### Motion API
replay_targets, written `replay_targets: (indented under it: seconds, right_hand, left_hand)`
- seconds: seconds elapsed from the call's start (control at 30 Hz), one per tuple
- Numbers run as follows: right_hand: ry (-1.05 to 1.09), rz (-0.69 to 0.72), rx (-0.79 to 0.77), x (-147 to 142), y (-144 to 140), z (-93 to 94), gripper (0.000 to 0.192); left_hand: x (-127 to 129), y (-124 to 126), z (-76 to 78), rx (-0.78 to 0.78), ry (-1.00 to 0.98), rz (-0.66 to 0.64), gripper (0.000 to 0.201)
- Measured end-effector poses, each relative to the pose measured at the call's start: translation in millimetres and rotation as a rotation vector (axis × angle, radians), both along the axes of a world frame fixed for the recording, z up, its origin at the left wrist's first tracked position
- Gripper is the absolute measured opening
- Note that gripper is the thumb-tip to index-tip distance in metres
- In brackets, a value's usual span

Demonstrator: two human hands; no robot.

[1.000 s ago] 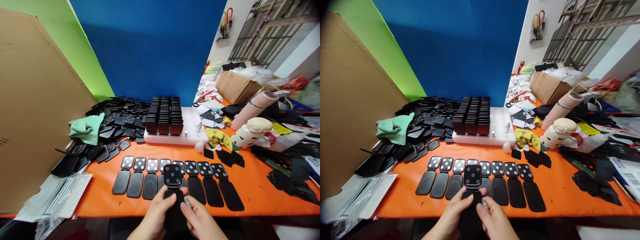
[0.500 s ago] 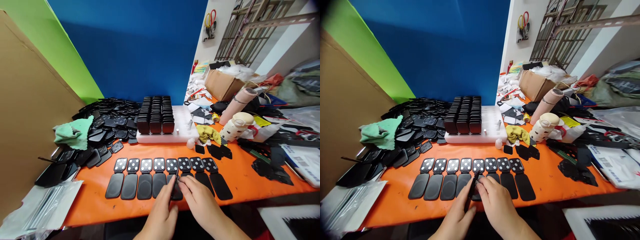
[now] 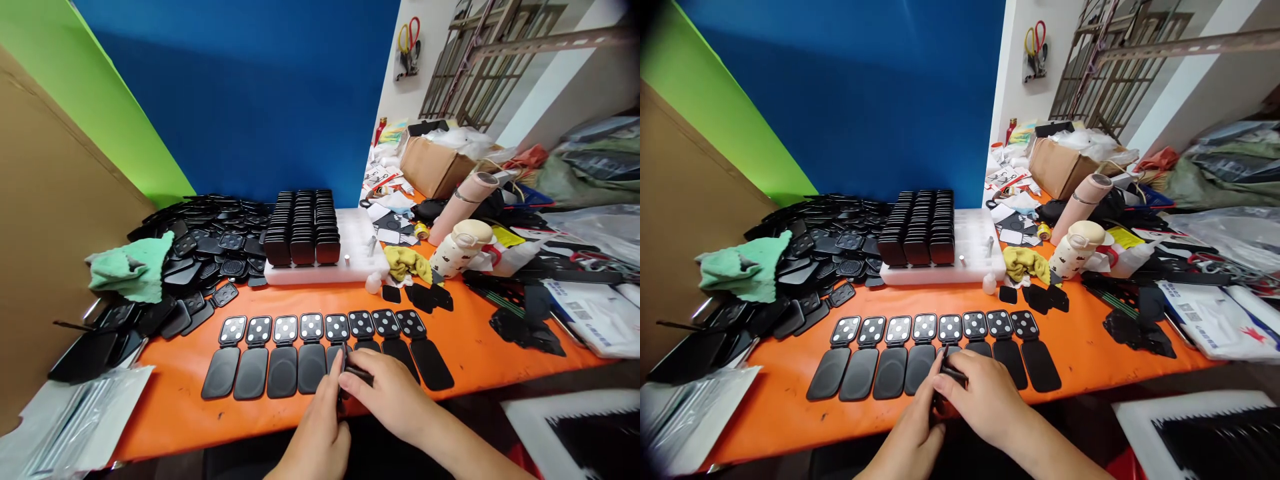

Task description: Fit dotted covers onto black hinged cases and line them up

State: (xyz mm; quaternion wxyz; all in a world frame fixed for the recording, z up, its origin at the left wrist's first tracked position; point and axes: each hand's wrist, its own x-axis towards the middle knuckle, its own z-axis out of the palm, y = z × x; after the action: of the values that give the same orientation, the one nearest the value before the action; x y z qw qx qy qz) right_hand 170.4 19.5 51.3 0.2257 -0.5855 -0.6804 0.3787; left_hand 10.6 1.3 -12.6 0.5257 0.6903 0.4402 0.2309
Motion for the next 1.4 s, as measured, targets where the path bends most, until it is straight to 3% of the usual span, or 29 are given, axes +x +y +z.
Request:
replay_targets:
  seconds: [0.13,0.27,0.4,0.73,1.4]
  right_hand:
    - [0.039,-0.017,0.046,-5.9,-3.0,-7.8,0.027]
    - [-0.135,-0.003,0.083,-8.9,-6.3,-6.3,0.024]
    - [-0.245,0.074,0.112,-7.4,-10.2,0.0,0.023]
    - [-0.403,0.15,0.127,-6.5,-9.9,-3.7,0.023]
    - [-0.256,0.197,0.044,-0.5,-6.1,-7.4,0.025]
  left_hand:
    - [3.8,1.6,5.2,-0.106,-0.054,0.048,0.081]
    - [5.8,4.6,8.9,-0.087,-0.051,0.138,0.078]
    - [2.9,8.5,12.8,-0.011,0.033,0.081,0.076]
    - [2.1,2.0,11.1,-0.026,0.033,0.038,0.076]
    - [1.9,-1.0,9.8,-0.031,0.067,0.05,0.078]
